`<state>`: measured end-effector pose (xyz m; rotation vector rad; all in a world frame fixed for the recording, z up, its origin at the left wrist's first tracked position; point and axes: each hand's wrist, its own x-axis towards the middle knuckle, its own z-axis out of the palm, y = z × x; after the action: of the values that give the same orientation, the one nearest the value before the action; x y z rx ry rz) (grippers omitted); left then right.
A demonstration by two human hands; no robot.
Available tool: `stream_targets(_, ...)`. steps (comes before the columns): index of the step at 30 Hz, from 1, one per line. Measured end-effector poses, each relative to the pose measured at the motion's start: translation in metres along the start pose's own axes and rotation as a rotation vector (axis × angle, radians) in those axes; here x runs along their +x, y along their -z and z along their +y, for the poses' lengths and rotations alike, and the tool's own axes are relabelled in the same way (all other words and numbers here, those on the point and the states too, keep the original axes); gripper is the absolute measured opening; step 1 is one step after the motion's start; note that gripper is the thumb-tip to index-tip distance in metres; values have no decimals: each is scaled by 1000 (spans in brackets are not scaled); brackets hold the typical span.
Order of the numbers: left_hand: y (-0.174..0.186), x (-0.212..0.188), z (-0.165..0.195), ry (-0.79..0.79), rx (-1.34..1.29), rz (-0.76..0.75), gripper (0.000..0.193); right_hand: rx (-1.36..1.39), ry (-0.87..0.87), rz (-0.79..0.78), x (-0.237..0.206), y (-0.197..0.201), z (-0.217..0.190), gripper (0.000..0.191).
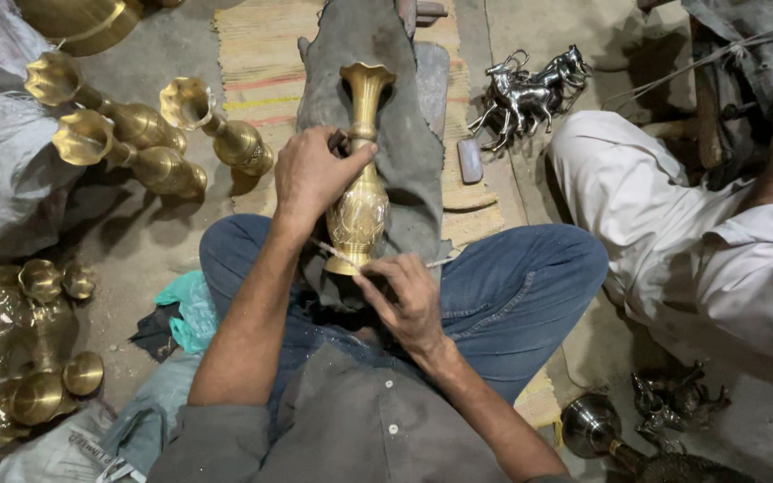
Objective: The person sits cross-legged on the floor with a brass vase held against a padded rest on their lap. They hold a chisel against the vase surface and strike it with a wooden mallet, working around the body of the vase to deepen engraved decorative patterns, repositioning the vase and chisel as they go.
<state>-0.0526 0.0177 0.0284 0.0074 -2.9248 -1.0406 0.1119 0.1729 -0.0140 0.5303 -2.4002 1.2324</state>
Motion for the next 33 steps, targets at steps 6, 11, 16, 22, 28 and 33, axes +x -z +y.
stream_targets(6,0,0,1,13,-21,-6,52,18,-48,-43,11,3,-7,25)
stream_targets(11,4,2,2,24,-55,-20,49,15,-43,-8,9,0,-5,25)
stream_targets(16,15,2,-9,93,-486,-197,38,-59,62,12,0,-1,1,36)
stream_targets(22,20,3,-14,36,-687,-264,36,-96,94,-46,-8,-3,7,45)
stream_targets(28,27,2,-9,38,-659,-261,36,-138,109,-56,0,2,0,41)
stream_targets(33,23,-3,-9,31,-736,-201,36,-20,-14,-67,15,6,-14,31)
